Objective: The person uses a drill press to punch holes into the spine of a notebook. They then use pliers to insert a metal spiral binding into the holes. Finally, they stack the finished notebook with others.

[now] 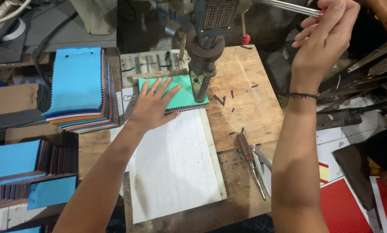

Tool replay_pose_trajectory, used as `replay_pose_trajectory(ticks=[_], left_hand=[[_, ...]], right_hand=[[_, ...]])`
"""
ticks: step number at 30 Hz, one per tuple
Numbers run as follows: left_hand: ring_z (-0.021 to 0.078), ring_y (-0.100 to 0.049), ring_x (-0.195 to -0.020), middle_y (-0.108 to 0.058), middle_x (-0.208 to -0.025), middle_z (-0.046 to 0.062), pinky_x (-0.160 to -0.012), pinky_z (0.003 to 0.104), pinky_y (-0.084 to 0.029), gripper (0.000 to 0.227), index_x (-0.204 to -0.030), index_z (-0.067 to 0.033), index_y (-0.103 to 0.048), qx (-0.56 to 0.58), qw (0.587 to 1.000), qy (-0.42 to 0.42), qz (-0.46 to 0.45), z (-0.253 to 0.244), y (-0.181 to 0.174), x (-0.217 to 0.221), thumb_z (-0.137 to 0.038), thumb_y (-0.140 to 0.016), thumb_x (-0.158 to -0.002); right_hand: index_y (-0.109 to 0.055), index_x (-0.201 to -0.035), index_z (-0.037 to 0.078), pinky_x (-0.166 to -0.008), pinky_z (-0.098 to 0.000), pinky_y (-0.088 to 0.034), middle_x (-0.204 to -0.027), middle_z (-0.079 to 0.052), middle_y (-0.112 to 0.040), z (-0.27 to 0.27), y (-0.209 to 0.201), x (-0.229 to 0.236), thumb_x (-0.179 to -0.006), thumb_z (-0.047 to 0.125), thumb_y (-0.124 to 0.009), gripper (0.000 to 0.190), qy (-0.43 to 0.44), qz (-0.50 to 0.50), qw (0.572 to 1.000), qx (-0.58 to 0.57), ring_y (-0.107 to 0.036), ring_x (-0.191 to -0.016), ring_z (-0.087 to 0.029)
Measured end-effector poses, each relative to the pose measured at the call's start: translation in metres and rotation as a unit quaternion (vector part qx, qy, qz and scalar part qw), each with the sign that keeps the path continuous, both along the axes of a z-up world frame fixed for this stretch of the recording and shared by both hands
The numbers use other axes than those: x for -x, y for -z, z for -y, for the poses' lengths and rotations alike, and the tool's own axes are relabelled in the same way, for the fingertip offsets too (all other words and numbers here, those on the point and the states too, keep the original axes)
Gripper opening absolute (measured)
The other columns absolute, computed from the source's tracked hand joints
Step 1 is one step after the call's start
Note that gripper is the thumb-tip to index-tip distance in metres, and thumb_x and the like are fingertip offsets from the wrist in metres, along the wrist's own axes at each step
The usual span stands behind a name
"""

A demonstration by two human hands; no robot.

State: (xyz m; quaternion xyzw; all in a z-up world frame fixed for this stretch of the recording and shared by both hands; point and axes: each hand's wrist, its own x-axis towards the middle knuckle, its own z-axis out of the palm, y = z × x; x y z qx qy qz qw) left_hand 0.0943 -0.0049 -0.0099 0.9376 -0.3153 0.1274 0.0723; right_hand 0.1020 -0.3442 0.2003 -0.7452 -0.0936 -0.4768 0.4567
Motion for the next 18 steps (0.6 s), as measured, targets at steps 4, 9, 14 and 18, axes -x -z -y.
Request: replay_pose_trajectory(ticks=[4, 9, 14, 18], left_hand=[[0.0433, -0.033, -0.148, -0.032, -0.165, 0.015, -0.116, 0.064, -0.021, 0.079, -0.159, -0.0237, -0.034, -0.001, 1.000, -0.003, -0.010, 0.0002, -0.0007, 0.0001, -0.067, -0.051, -0.095], [0.0436, -0.034, -0.147, -0.033, -0.164, 0.015, -0.116, 0.065, -0.021, 0.079, -0.159, -0.0236, -0.035, 0.000, 1.000, 0.000, -0.005, 0.0003, -0.0012, -0.0003, -0.066, -0.052, -0.095], [0.0438, -0.037, -0.146, -0.036, -0.163, 0.015, -0.115, 0.065, -0.024, 0.078, -0.157, -0.0229, -0.037, 0.003, 1.000, 0.002, 0.008, 0.0002, -0.0010, 0.0002, -0.067, -0.052, -0.095], [0.0436, -0.033, -0.147, -0.032, -0.164, 0.015, -0.117, 0.065, -0.021, 0.079, -0.159, -0.0236, -0.034, -0.003, 1.000, 0.000, -0.008, 0.0002, -0.0012, 0.0000, -0.067, -0.050, -0.095]], right_hand=[[-0.053, -0.107, 0.006, -0.044, -0.0215, -0.041, -0.080, -0.010, -0.054, -0.0018, 0.0010, 0.0019, -0.112, 0.041, -0.034, 0.040, 0.002, 0.006, 1.000, -0.004, -0.054, -0.056, -0.013], [-0.052, -0.107, 0.004, -0.045, -0.0220, -0.042, -0.089, -0.009, -0.051, -0.0035, 0.0023, 0.0047, -0.113, 0.037, -0.033, 0.039, -0.003, 0.020, 1.000, 0.011, -0.057, -0.062, -0.015], [-0.052, -0.109, 0.004, -0.046, -0.0222, -0.038, -0.080, -0.012, -0.057, -0.0060, 0.0055, 0.0073, -0.113, 0.040, -0.032, 0.041, -0.001, 0.015, 1.000, 0.007, -0.050, -0.050, -0.014], [-0.050, -0.108, 0.003, -0.045, -0.0219, -0.039, -0.085, -0.011, -0.053, -0.0070, 0.0080, 0.0077, -0.114, 0.039, -0.031, 0.041, -0.002, 0.025, 1.000, 0.019, -0.054, -0.055, -0.015]])
